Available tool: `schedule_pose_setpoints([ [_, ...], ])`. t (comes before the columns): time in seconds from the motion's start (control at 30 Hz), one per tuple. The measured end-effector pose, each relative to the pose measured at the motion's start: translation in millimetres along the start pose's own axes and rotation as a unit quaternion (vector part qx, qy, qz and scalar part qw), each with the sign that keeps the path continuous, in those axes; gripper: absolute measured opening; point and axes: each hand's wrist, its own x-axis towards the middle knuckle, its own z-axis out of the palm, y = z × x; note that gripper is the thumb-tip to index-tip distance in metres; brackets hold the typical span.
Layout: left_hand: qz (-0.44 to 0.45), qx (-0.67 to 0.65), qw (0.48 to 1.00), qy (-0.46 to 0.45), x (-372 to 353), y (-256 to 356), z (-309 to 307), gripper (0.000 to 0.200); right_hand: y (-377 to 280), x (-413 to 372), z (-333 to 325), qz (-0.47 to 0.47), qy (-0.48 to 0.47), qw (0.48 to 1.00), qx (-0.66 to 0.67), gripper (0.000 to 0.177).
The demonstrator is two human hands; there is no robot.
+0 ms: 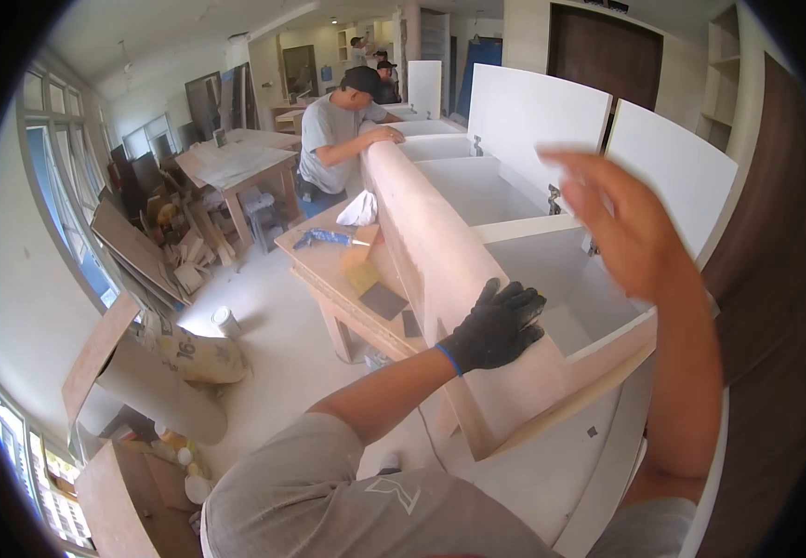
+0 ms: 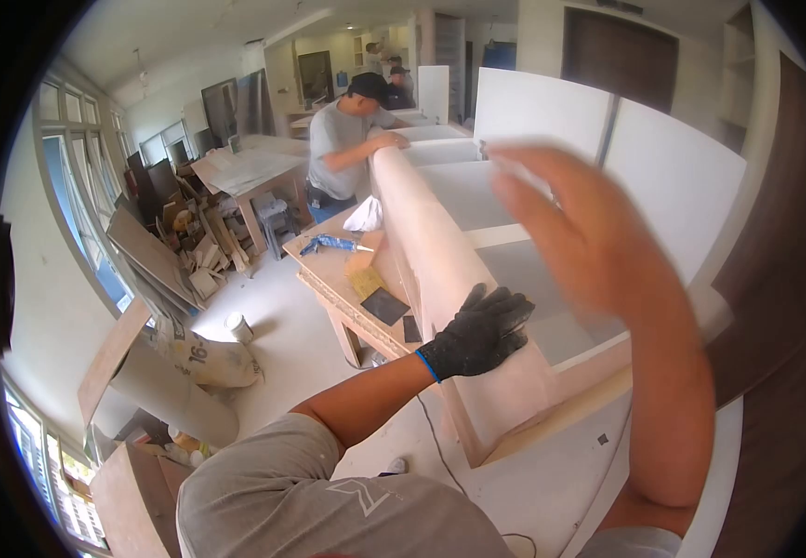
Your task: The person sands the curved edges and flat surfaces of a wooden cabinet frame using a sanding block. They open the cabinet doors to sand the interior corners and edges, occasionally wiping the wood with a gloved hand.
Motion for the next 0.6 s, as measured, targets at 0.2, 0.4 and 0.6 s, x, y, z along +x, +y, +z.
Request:
schedule_pose_setpoints([
  [0.2, -0.015, -0.008, 1.000, -0.023, 1, 9, -11, 0.053, -66, 119, -44, -0.284, -0.018, 0.956, -0.067, 0.052],
  [0.4, -0.006, -0.026, 0.999, -0.017, -2, 11, -19, 0.055, -37, 120, -124, -0.037, 0.081, 0.970, -0.228, 0.058],
  [0.6, 0.025, -0.011, 1.000, 0.006, -16, 26, 7, 0.059, 20, 20, -59, 0.130, -0.082, 0.984, -0.093, 0.047],
])
